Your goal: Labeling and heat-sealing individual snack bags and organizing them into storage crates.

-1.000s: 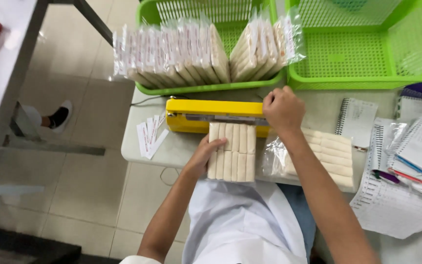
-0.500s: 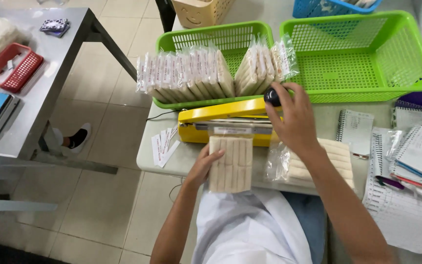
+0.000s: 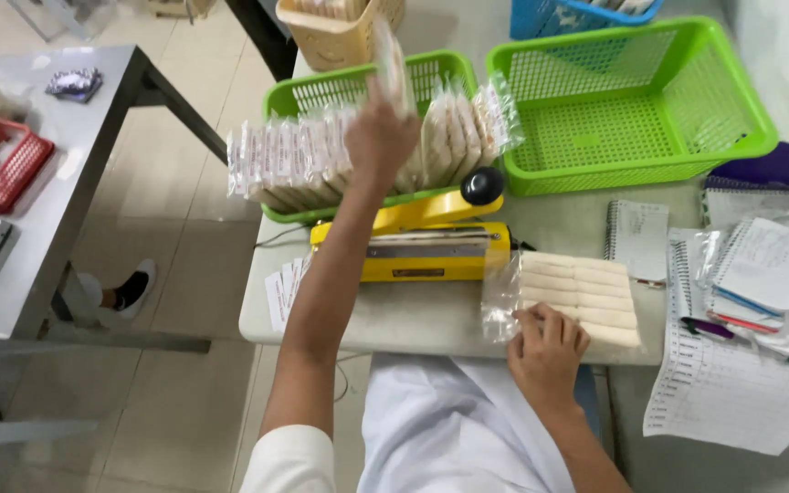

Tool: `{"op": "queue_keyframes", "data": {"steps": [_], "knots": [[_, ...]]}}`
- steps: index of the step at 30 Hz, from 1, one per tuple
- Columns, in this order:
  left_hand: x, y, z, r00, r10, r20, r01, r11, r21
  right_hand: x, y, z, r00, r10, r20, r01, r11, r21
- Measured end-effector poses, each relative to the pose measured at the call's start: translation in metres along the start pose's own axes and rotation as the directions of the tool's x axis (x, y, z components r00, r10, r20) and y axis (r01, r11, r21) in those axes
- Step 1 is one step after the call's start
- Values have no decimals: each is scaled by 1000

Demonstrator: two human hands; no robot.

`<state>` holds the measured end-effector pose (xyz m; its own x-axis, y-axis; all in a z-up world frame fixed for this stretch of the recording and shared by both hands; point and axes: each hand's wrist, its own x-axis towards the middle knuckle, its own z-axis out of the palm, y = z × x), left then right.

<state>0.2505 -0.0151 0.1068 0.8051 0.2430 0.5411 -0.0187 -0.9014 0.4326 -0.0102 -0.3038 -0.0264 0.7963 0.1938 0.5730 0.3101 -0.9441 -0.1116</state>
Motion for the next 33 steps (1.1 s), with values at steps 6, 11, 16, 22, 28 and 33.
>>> {"op": "queue_keyframes", "data": {"steps": [6, 11, 16, 22, 28, 33], "knots": [[-17, -10, 38, 808, -105, 580, -85, 953, 292, -6, 2, 16, 999, 20, -42, -24, 995, -93], [-4, 26, 12, 618, -227, 753, -205, 878, 433, 1, -4, 25, 990, 38, -133, -53, 992, -114], [30, 46, -22, 607, -169, 776, -243, 891, 384, -1, -4, 19, 994, 44, -101, -55, 992, -110], [29, 63, 10, 857, -1, 516, -170, 944, 284, 1, -5, 23, 980, 24, -196, -41, 996, -81], [42, 66, 75, 759, -115, 641, -221, 880, 420, -1, -3, 22, 989, 33, -145, -41, 998, -52], [41, 45, 98, 785, -179, 593, 19, 964, 266, 0, -3, 22, 988, 75, -133, -73, 997, 16]]}}
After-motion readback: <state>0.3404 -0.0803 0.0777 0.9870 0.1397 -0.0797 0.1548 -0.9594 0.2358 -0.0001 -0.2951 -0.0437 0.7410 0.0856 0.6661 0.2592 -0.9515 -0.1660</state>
